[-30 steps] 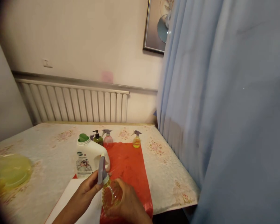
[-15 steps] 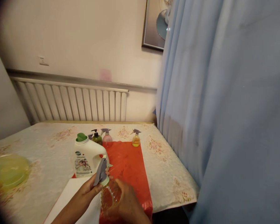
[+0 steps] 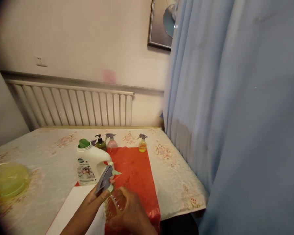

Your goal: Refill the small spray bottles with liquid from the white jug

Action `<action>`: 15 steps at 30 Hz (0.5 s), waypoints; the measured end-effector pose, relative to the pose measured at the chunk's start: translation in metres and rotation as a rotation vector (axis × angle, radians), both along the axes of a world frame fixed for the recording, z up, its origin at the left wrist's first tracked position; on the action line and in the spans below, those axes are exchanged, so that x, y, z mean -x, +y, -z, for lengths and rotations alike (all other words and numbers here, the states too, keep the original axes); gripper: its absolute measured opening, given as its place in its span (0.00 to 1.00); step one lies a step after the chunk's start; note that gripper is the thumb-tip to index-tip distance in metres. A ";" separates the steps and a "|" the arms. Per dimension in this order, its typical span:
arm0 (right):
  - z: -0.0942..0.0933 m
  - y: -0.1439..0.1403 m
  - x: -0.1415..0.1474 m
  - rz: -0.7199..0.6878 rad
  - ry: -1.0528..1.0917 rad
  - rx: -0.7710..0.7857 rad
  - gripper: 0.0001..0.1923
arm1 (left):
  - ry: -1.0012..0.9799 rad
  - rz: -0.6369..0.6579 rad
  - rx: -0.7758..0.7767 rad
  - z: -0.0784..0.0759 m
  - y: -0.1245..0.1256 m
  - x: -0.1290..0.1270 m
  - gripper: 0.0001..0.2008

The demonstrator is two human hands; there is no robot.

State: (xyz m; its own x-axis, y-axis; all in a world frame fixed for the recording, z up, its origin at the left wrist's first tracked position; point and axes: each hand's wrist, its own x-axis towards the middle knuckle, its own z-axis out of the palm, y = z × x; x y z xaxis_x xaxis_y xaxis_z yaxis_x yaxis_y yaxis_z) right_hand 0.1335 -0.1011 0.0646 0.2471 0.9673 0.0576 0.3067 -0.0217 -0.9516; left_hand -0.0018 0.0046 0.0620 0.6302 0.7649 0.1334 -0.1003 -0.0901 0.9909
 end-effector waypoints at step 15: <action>0.024 0.005 -0.003 0.004 0.142 -0.005 0.28 | -0.091 0.047 0.124 0.001 -0.008 -0.009 0.25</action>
